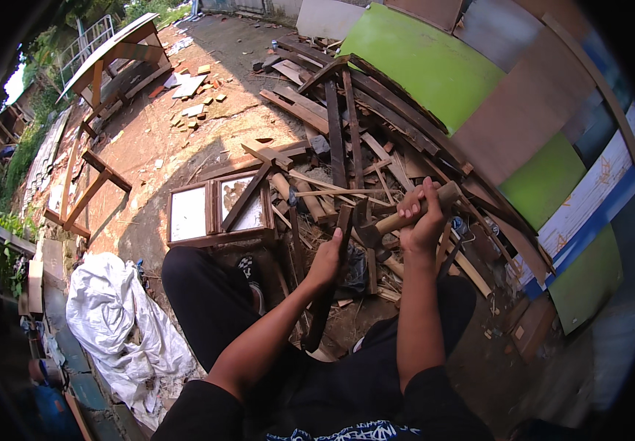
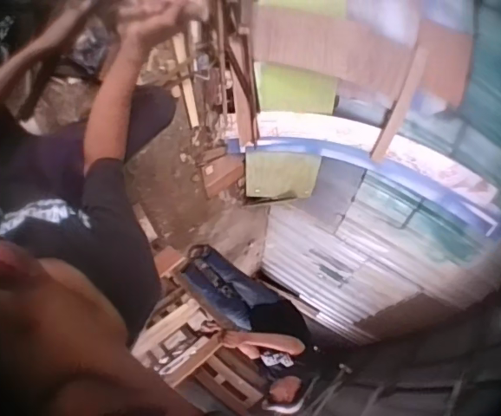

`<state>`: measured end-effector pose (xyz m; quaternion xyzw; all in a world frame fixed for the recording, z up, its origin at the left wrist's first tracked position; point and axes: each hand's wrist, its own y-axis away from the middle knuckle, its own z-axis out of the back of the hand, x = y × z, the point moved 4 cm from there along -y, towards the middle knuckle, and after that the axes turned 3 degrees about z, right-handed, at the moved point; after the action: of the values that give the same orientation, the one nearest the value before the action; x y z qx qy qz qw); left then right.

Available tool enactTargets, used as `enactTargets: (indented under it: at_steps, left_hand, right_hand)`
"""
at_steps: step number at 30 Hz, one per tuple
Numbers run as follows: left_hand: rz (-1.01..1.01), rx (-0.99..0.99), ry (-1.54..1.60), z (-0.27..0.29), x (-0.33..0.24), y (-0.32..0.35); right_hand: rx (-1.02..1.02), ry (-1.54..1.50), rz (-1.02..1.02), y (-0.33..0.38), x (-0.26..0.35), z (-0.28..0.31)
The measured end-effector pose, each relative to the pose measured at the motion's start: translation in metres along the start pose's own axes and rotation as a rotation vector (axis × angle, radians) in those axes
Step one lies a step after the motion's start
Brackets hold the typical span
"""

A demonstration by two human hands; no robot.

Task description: The person sits on the ground and assembles a small wooden frame using a hammer and nails. They align two wooden pieces, hammer nails to join them, and inspect the joint. The person continues to adjust and secure the frame components.

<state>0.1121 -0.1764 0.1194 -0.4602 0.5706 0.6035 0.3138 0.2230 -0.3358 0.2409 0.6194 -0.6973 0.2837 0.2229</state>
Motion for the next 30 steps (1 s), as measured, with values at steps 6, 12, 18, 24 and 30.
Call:
enactTargets:
  at_steps: [6, 12, 18, 24, 30]
  left_hand:
    - [-0.239, -0.005, -0.214, 0.026, 0.009, -0.007]
    - [-0.028, 0.018, 0.044, 0.015, -0.002, 0.004]
    - [0.041, 0.065, 0.22, 0.012, 0.004, 0.006]
    - [0.173, 0.112, 0.49, -0.014, -0.007, 0.02]
    - [0.23, 0.162, 0.675, -0.031, -0.013, 0.021]
  right_hand:
    - [0.072, 0.04, -0.126, 0.001, 0.006, -0.017]
    - [-0.096, -0.113, -0.087, 0.008, 0.007, -0.021]
    - [-0.179, -0.098, -0.051, 0.017, 0.01, -0.026]
    - [-0.262, -0.134, -0.004, 0.019, 0.017, -0.027]
    - [-0.221, -0.169, 0.081, 0.024, 0.013, -0.023]
